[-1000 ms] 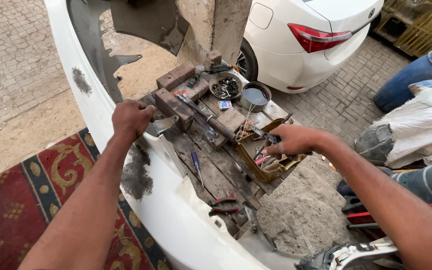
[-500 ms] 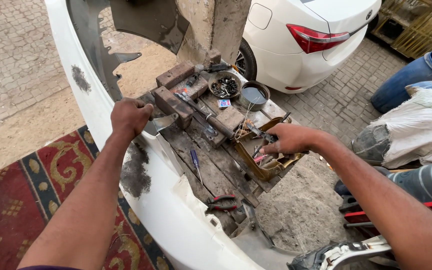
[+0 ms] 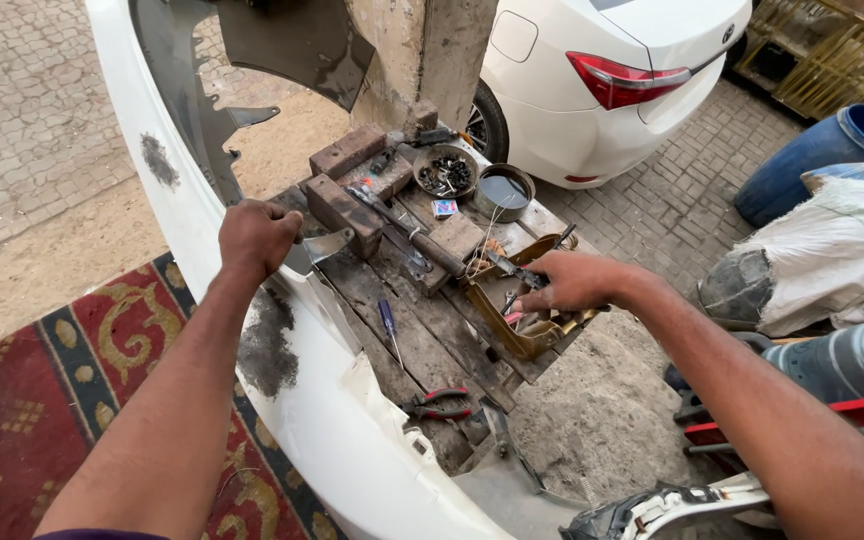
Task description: The person holds a white car bumper and uses a knife to scrape off black residue from its surface. They then use pliers to remove small metal clips and fasteners from the bumper's edge, placing the removed parts aside.
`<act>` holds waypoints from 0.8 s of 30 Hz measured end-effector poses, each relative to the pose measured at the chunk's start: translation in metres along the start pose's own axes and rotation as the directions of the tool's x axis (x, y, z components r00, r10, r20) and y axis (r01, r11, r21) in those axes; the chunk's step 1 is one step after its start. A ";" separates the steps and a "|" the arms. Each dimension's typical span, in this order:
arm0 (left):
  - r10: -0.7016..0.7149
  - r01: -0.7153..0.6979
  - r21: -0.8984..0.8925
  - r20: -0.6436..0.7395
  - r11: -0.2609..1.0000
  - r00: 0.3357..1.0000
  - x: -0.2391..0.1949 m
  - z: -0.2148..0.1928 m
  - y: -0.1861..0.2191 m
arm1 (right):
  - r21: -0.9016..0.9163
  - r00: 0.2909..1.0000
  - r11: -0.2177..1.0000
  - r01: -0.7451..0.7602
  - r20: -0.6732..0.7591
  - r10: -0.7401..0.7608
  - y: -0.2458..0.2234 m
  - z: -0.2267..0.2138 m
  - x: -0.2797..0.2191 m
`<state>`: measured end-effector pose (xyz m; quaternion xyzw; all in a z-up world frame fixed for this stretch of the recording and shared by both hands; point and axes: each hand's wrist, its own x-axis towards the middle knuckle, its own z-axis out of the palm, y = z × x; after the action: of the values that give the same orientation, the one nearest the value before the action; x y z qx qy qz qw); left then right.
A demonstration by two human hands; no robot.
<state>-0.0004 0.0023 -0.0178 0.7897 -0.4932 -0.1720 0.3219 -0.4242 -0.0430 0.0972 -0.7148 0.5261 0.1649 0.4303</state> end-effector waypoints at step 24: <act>-0.451 0.468 -0.001 -0.269 0.884 0.851 -0.033 -0.053 -0.003 | -0.445 0.986 0.895 0.023 -0.140 -0.095 -0.089 0.001 -0.078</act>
<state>0.0182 0.0512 0.0176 0.9101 -0.2485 -0.1224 0.3081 -0.3747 0.0120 0.1893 -0.8200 0.4856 0.2096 0.2187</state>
